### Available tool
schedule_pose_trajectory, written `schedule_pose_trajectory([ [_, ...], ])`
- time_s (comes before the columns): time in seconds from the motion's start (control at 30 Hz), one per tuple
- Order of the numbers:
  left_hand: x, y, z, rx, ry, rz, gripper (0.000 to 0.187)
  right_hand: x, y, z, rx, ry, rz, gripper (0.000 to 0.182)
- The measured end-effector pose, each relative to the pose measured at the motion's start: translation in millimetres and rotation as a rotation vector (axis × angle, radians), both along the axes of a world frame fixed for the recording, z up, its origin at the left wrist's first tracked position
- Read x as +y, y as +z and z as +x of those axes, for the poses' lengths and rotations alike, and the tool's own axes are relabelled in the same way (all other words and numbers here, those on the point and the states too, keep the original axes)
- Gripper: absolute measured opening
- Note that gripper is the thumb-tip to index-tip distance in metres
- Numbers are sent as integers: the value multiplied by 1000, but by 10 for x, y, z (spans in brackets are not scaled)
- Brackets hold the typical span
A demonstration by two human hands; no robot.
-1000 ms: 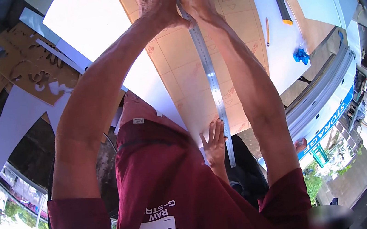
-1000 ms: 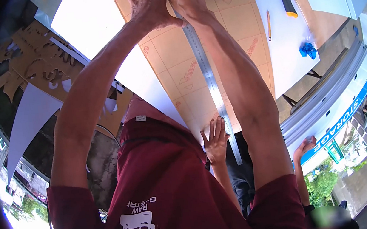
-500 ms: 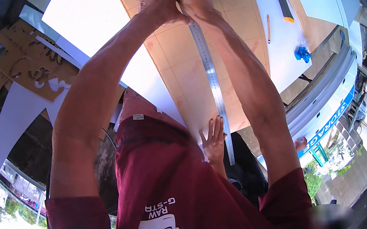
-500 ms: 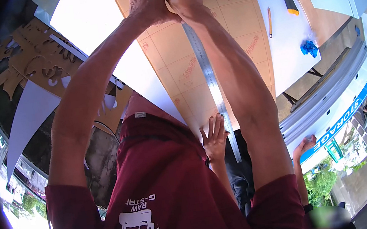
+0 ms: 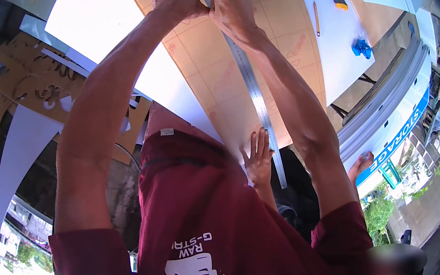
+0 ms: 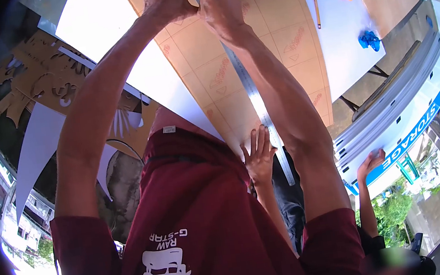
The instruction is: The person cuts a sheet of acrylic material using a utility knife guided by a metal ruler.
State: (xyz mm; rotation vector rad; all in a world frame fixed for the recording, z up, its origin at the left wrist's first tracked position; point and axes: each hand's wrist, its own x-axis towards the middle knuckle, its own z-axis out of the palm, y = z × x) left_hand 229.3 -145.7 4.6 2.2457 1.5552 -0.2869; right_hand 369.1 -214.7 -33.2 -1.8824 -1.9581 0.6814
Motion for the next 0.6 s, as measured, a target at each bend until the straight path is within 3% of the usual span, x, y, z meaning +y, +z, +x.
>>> schedule_pose_trajectory([
  [0.13, -22, 121, -16, -83, -7, -3, 155, -177, 309, 16, -59, 6, -95, 63],
  [0.23, -43, 100, -16, -79, -14, 9, 157, -390, 286, 45, -97, 26, 111, 58],
  [0.6, -2, 43, -6, -43, -8, 8, 156, -1187, 279, 196, -112, 2, 125, 65],
])
